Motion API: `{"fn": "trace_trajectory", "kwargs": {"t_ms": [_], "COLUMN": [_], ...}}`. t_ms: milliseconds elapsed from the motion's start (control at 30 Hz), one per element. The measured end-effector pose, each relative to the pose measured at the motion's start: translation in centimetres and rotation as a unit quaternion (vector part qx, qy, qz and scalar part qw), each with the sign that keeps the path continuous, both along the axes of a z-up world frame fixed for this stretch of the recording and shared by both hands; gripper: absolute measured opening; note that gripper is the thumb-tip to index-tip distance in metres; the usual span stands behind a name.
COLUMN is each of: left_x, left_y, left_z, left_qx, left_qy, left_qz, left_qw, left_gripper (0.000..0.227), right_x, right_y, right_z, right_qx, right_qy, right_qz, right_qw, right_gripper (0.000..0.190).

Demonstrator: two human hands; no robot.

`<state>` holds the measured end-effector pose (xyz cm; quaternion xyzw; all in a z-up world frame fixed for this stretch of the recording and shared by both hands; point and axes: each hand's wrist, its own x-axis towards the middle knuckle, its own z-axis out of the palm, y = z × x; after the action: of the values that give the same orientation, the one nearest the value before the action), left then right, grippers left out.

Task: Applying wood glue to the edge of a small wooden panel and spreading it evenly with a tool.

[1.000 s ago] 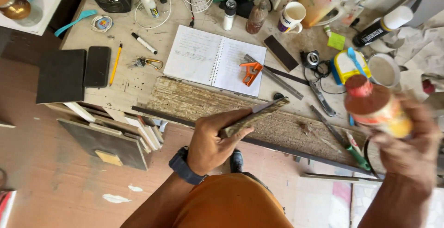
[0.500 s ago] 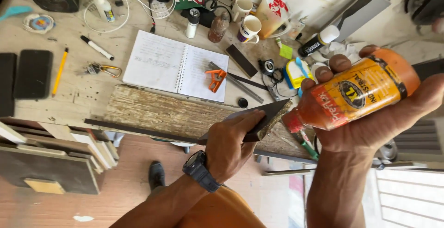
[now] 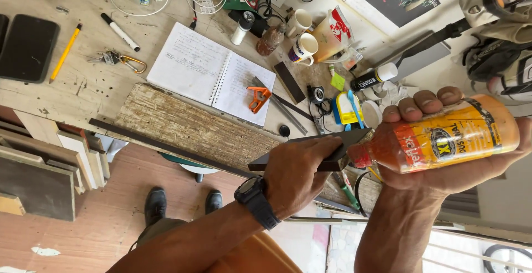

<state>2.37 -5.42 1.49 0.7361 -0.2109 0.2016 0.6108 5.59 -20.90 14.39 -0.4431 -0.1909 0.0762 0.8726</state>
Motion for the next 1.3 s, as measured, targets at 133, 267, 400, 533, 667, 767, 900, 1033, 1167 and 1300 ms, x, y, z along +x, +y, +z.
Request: {"fn": "trace_trajectory", "kwargs": {"t_ms": [133, 267, 400, 533, 667, 767, 900, 1033, 1167, 1300], "left_x": [0.1, 0.2, 0.1, 0.0, -0.1, -0.1, -0.3, -0.5, -0.7, -0.8], "left_y": [0.2, 0.4, 0.7, 0.7, 0.9, 1.0, 1.2, 1.2, 1.1, 1.1], "left_z": [0.4, 0.5, 0.5, 0.6, 0.6, 0.8, 1.0, 1.1, 0.8, 0.7], "left_qx": [-0.018, -0.015, -0.012, -0.017, -0.019, -0.024, -0.03, -0.025, -0.021, -0.013], "left_qy": [-0.005, -0.003, 0.004, 0.016, 0.023, 0.019, 0.004, 0.004, 0.0, 0.002], "left_qz": [-0.006, 0.0, 0.0, 0.007, 0.002, 0.009, 0.007, 0.005, 0.009, 0.006], "left_qw": [1.0, 1.0, 1.0, 1.0, 1.0, 0.999, 1.0, 1.0, 1.0, 1.0], "left_gripper": [0.039, 0.043, 0.041, 0.037, 0.041, 0.04, 0.033, 0.037, 0.035, 0.039], "right_x": [0.2, 0.3, 0.4, 0.1, 0.2, 0.1, -0.1, -0.3, -0.3, -0.4], "right_y": [0.0, -0.2, -0.4, 0.2, 0.0, 0.2, 0.4, 0.4, 0.2, 1.1], "right_z": [0.1, -0.1, -0.5, -0.6, -0.8, -0.5, -0.1, 0.0, -0.1, 0.6], "right_qx": [-0.006, -0.004, -0.007, 0.004, -0.006, -0.013, -0.016, -0.017, -0.01, -0.014], "right_qy": [-0.02, -0.022, -0.021, 0.002, -0.011, -0.012, -0.01, -0.008, -0.019, 0.029], "right_qz": [0.026, 0.036, -0.005, 0.011, 0.022, 0.018, 0.001, -0.032, -0.05, -0.132], "right_qw": [0.999, 0.999, 1.0, 1.0, 1.0, 1.0, 1.0, 0.999, 0.998, 0.991], "right_gripper": [0.063, 0.065, 0.053, 0.055, 0.064, 0.061, 0.058, 0.058, 0.061, 0.052]}}
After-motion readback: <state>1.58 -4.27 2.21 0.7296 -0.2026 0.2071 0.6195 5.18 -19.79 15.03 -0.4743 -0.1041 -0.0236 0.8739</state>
